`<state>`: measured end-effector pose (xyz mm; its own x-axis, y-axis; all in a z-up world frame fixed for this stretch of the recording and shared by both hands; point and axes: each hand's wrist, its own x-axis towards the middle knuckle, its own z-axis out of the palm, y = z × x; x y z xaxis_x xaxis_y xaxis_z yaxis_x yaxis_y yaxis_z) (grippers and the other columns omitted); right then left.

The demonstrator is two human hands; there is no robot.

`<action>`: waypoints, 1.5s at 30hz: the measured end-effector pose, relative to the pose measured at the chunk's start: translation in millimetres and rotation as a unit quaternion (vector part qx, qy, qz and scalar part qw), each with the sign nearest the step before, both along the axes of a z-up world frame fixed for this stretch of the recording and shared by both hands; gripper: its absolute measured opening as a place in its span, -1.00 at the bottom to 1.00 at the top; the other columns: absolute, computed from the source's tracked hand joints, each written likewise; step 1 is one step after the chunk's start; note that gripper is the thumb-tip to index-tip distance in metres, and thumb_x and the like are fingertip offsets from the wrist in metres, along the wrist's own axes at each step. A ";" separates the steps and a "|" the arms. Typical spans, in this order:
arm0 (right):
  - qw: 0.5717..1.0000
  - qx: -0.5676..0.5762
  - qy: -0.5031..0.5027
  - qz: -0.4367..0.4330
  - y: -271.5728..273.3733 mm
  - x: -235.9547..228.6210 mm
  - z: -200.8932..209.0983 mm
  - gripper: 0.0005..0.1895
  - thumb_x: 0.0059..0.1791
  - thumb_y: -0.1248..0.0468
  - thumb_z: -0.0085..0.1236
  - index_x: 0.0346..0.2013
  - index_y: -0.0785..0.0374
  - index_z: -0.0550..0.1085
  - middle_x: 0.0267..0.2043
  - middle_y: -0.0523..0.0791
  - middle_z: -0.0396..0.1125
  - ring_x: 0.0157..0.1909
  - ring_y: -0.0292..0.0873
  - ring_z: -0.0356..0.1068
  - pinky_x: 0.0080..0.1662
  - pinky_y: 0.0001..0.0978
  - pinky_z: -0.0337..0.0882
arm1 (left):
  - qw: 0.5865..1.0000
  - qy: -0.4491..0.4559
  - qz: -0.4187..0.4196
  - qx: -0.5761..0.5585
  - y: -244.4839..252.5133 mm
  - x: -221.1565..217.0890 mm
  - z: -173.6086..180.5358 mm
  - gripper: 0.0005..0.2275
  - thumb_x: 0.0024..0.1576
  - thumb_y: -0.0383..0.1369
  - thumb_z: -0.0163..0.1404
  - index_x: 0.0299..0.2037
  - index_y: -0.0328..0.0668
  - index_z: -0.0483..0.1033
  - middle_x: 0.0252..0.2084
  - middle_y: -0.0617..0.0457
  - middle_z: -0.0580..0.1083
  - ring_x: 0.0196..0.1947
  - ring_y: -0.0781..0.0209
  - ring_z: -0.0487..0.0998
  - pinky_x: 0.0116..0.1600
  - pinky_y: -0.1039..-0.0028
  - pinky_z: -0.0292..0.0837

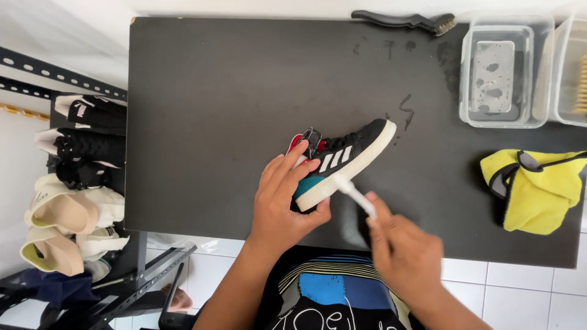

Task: Cleaning a black and white sneaker using a toothbrush and a yellow microfiber cloth at a cleaning station.

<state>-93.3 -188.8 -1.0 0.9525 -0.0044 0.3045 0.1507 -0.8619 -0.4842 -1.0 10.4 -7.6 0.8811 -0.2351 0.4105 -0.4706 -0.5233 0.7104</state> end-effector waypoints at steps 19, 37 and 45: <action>0.998 -0.046 -0.022 -0.044 -13.9 -1.5 -17.1 -0.65 0.13 0.28 0.10 0.22 0.16 0.55 -0.58 -0.24 0.10 -0.57 -0.22 -0.03 -0.49 -0.37 0.09 | 1.000 0.001 -0.008 -0.003 0.3 -1.2 -0.5 -0.50 -0.04 -0.43 0.25 0.16 -0.17 0.45 0.38 -0.10 0.36 0.24 -0.05 0.54 0.43 -0.02 0.36; 0.998 0.002 0.030 -0.056 -26.4 6.7 -13.8 -0.62 0.11 0.17 -0.03 0.20 0.11 0.53 -0.39 -0.23 0.49 -0.55 -0.22 0.31 -0.48 -0.30 0.28 | 1.000 0.000 -0.008 0.018 -7.0 1.7 6.2 -0.52 -0.05 -0.41 0.22 0.13 -0.18 0.46 0.36 -0.13 0.37 0.19 -0.02 0.56 0.41 0.01 0.35; 0.987 0.152 0.013 -0.049 -27.2 12.6 -3.0 -0.66 0.10 0.25 0.02 0.13 0.22 0.55 -0.62 -0.30 0.03 -0.58 -0.34 -0.14 -0.50 -0.53 0.06 | 1.000 0.004 -0.010 0.026 -8.5 -1.8 6.4 -0.52 -0.04 -0.41 0.20 0.14 -0.19 0.45 0.35 -0.15 0.38 0.14 0.01 0.57 0.40 -0.01 0.34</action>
